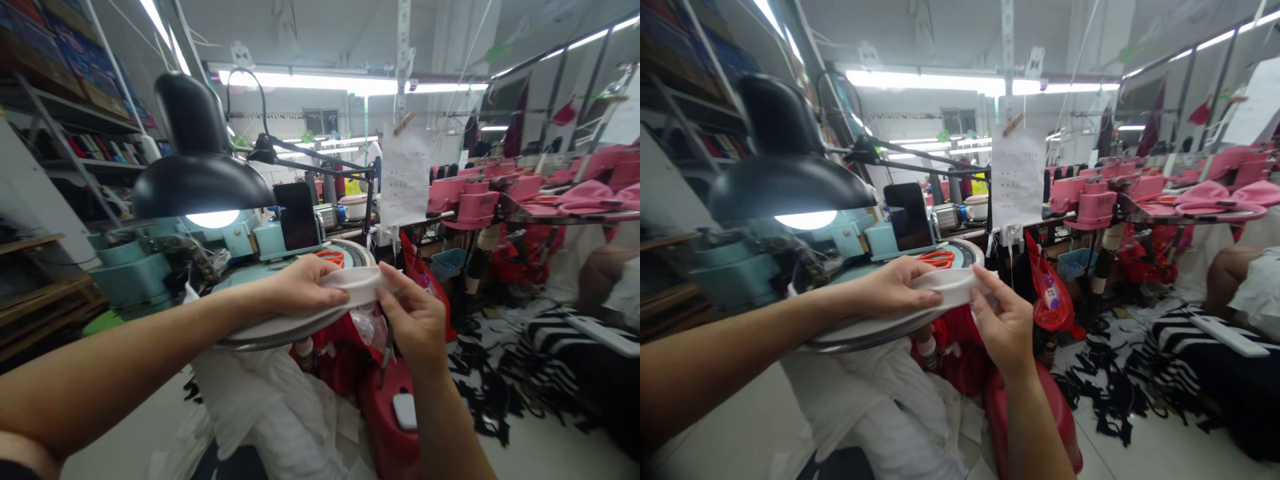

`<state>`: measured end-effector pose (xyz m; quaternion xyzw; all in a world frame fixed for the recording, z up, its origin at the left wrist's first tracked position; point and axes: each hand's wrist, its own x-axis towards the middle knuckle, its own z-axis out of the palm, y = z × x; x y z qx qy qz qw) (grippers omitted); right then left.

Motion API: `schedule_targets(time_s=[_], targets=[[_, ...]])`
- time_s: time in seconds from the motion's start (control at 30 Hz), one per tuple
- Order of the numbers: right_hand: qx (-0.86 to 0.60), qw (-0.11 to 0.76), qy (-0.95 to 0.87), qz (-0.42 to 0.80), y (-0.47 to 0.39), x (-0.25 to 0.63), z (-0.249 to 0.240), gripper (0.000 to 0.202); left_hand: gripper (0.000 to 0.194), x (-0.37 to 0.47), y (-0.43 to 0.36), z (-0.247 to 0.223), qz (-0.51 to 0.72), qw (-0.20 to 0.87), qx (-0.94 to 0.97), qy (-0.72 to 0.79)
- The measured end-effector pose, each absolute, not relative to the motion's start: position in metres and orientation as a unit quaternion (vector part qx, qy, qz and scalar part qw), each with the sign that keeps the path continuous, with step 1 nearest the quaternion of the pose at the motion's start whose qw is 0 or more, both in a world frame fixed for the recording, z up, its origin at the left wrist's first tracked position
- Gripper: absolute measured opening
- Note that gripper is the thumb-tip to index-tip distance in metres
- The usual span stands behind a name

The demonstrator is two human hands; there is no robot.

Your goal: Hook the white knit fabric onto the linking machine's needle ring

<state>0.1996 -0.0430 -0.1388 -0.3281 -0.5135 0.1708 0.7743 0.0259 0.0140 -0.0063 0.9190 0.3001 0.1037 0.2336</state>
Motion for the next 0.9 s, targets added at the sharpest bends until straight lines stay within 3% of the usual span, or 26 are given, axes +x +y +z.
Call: schedule_targets(time_s=[0.27,0.4,0.5,0.7,0.9], targets=[[-0.341,0.804,-0.455,0.175,-0.043,0.206,-0.151,0.036,0.031,0.027,0.018,-0.013,0.136,0.21,0.931,0.265],[-0.334,0.792,-0.482,0.168,-0.03,0.198,-0.146,0.035,0.024,0.029,0.017,-0.003,0.092,0.226,0.922,0.302],[-0.317,0.785,-0.499,0.187,-0.028,0.199,-0.142,0.031,0.028,0.033,0.018,0.001,0.049,0.254,0.909,0.325],[-0.28,0.823,-0.439,0.228,-0.035,0.218,-0.151,0.035,0.037,0.035,0.022,-0.011,0.132,0.239,0.925,0.263],[-0.2,0.839,-0.449,0.233,-0.025,0.218,-0.157,0.032,0.023,0.037,0.02,-0.012,0.125,0.207,0.929,0.28]])
